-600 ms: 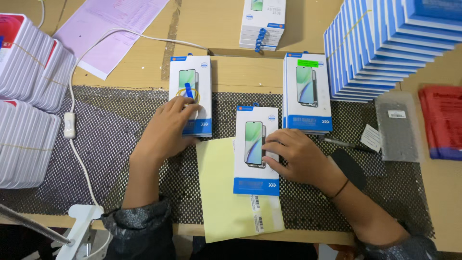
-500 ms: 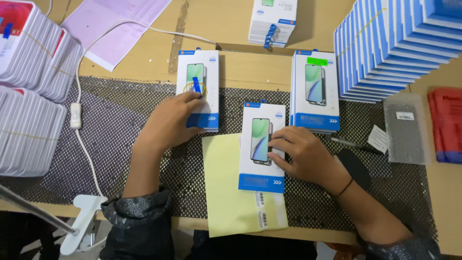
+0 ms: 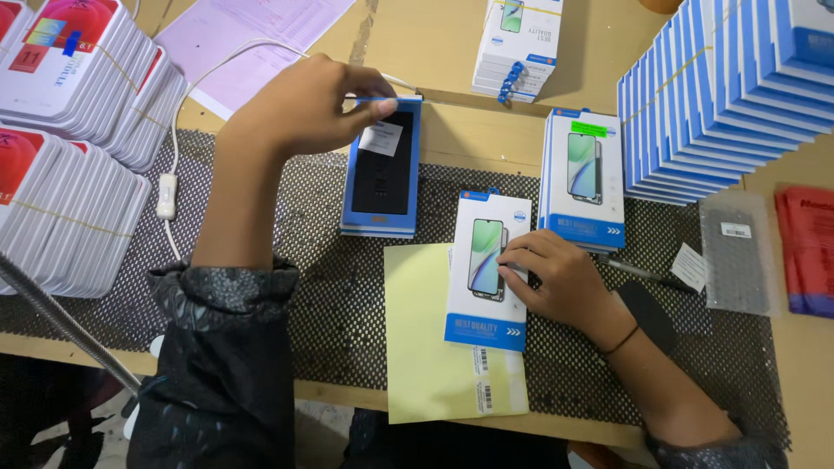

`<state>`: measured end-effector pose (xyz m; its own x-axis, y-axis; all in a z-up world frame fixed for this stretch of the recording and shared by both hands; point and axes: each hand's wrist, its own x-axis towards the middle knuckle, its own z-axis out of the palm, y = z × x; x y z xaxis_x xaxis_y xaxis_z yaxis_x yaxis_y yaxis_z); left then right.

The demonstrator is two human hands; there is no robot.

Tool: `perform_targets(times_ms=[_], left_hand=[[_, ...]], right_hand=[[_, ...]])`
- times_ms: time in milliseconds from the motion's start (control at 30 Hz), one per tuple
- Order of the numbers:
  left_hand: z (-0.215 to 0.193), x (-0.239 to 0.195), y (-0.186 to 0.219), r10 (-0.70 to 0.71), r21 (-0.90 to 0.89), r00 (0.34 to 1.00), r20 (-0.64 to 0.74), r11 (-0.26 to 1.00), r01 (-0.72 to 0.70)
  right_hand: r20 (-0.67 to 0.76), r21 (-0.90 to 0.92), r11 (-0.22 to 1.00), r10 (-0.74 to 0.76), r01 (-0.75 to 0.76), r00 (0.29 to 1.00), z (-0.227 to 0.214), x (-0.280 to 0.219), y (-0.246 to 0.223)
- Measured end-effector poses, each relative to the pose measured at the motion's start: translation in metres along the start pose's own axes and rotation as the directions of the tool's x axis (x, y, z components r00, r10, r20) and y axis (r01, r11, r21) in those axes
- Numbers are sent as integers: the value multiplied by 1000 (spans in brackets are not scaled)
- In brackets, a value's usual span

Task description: The person removes mobile phone screen assemblies from boxes by hand, applies labels and protective films to them, puts them back into the boxes, and stacks the boxes on a table.

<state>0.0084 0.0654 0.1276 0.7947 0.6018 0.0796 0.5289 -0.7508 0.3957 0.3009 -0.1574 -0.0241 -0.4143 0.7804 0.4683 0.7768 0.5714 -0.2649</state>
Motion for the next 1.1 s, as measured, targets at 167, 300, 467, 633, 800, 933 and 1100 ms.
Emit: perform_targets(times_ms=[167,300,467,633,800,933,1100], left_hand=[[15,-15,29,-146,-75,968,204,984,164],[76,-23,8,-296,194,955,-30,935,296],[134,-46,35,-352,282,936,21,900,332],[174,-53,18,-195,372,958,-208,891,262],[177,-58,44,-206,278,950,-233,922,268],[189,-78,99,-97,204,968,-230,968,145],[219,-108,151,-20,279,1000,-19,960,24]], right_hand=[[30,-5,997,81,-81,996,0,-1,-2],[54,-36,986,164,-162,985,0,-5,-2],[54,-12,984,178,-177,983,-6,-5,-4],[55,-1,991,132,-132,990,-13,-7,-6],[-31,61,989,133,-131,991,-13,-12,-3],[-150,67,981,191,-183,970,-14,-22,5],[-201,129,966,246,-223,948,-13,-28,15]])
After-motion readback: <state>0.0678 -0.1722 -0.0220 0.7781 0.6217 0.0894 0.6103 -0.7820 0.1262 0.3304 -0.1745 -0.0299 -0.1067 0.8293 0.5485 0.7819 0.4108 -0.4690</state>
